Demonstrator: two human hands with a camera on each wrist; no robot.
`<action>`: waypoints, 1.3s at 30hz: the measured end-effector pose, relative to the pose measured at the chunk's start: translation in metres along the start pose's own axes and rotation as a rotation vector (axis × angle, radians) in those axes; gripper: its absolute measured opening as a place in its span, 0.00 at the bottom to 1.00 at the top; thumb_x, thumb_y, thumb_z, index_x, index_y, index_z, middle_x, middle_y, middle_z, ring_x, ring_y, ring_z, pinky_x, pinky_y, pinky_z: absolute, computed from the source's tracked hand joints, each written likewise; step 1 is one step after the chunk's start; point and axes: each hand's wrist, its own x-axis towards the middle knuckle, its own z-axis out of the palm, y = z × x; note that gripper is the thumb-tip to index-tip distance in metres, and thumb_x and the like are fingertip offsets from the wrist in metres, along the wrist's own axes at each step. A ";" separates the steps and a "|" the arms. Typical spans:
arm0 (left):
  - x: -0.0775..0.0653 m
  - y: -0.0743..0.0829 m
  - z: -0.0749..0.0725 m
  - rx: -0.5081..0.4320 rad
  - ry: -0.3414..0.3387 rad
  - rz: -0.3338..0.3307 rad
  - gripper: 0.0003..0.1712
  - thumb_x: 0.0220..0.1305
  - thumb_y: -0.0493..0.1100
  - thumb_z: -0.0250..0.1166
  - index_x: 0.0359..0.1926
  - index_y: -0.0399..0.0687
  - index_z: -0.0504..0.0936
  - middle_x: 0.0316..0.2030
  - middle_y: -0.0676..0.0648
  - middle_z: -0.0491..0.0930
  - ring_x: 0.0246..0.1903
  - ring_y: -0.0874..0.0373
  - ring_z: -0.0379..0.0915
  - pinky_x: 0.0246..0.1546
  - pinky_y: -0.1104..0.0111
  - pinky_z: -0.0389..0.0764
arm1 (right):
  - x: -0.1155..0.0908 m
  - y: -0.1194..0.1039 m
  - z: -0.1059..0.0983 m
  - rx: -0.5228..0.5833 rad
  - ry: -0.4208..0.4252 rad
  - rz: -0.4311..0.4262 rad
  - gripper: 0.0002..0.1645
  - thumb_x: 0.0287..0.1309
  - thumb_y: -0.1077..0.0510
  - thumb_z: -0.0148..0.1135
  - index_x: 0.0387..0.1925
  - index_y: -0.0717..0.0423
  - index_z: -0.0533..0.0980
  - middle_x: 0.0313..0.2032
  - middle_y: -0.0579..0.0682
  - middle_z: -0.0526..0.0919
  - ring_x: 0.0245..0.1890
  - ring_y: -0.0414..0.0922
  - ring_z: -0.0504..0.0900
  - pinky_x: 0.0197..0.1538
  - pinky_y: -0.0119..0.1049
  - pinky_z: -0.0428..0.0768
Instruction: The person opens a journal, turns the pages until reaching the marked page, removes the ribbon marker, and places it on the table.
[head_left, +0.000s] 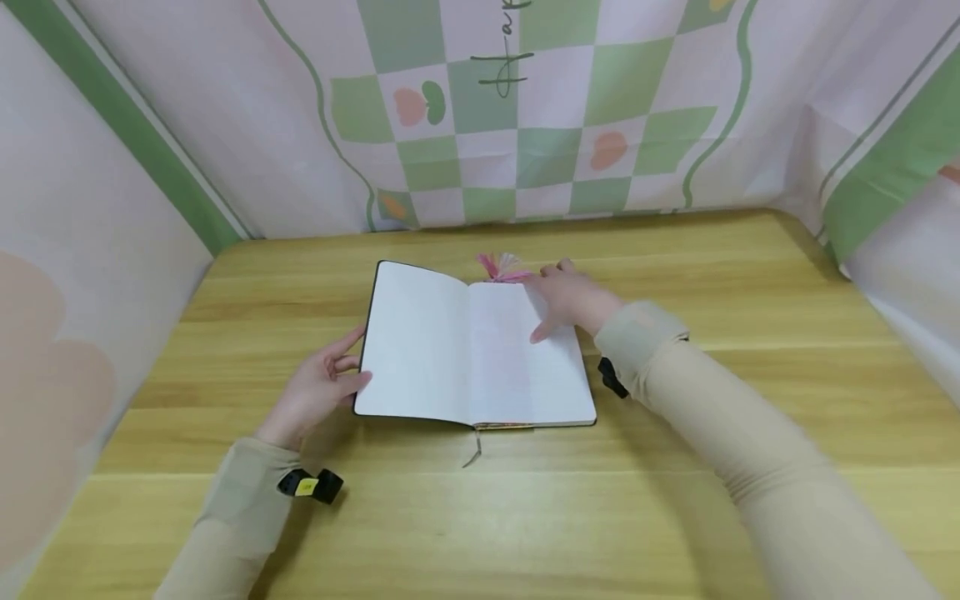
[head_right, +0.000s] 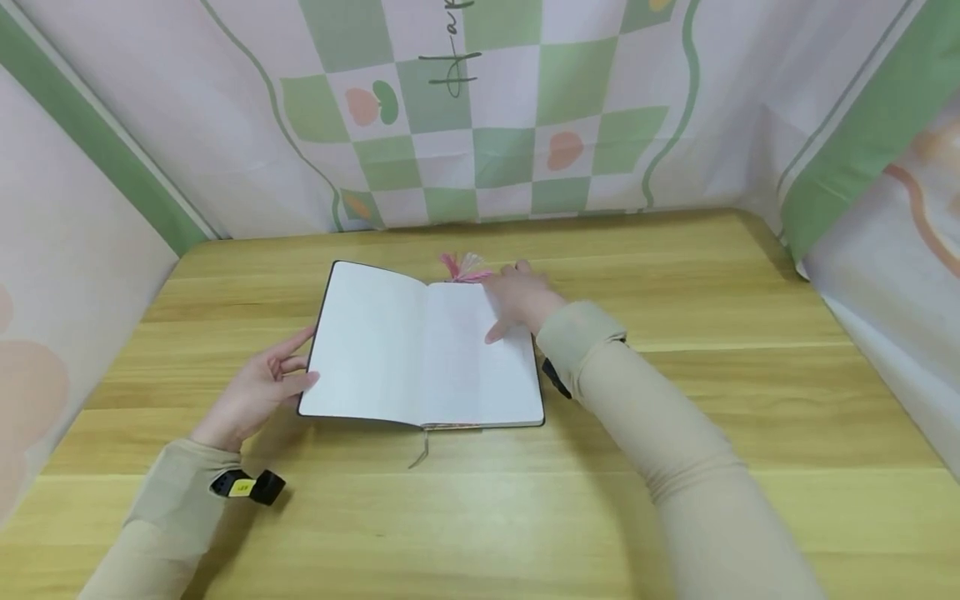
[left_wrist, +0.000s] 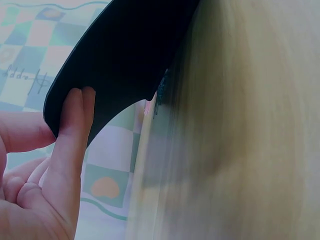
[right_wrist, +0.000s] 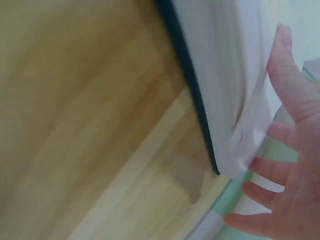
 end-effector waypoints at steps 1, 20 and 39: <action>0.000 0.000 0.000 -0.003 -0.002 0.001 0.40 0.67 0.35 0.56 0.74 0.59 0.49 0.53 0.40 0.75 0.38 0.61 0.78 0.40 0.67 0.81 | -0.001 -0.001 0.001 -0.022 0.022 -0.007 0.61 0.41 0.38 0.74 0.71 0.56 0.55 0.68 0.67 0.57 0.67 0.67 0.51 0.64 0.63 0.59; 0.002 -0.001 0.000 0.008 -0.006 0.009 0.40 0.66 0.35 0.58 0.73 0.59 0.51 0.51 0.41 0.75 0.35 0.62 0.77 0.37 0.68 0.81 | -0.029 -0.007 0.018 0.132 0.178 -0.192 0.41 0.49 0.64 0.69 0.66 0.55 0.65 0.57 0.61 0.75 0.53 0.57 0.76 0.53 0.52 0.75; -0.001 0.001 0.000 -0.030 -0.009 -0.001 0.40 0.67 0.34 0.56 0.74 0.55 0.50 0.54 0.38 0.75 0.37 0.61 0.80 0.39 0.67 0.82 | -0.060 -0.032 0.004 1.326 0.097 -0.151 0.34 0.66 0.60 0.47 0.72 0.56 0.52 0.57 0.60 0.65 0.44 0.43 0.75 0.42 0.40 0.81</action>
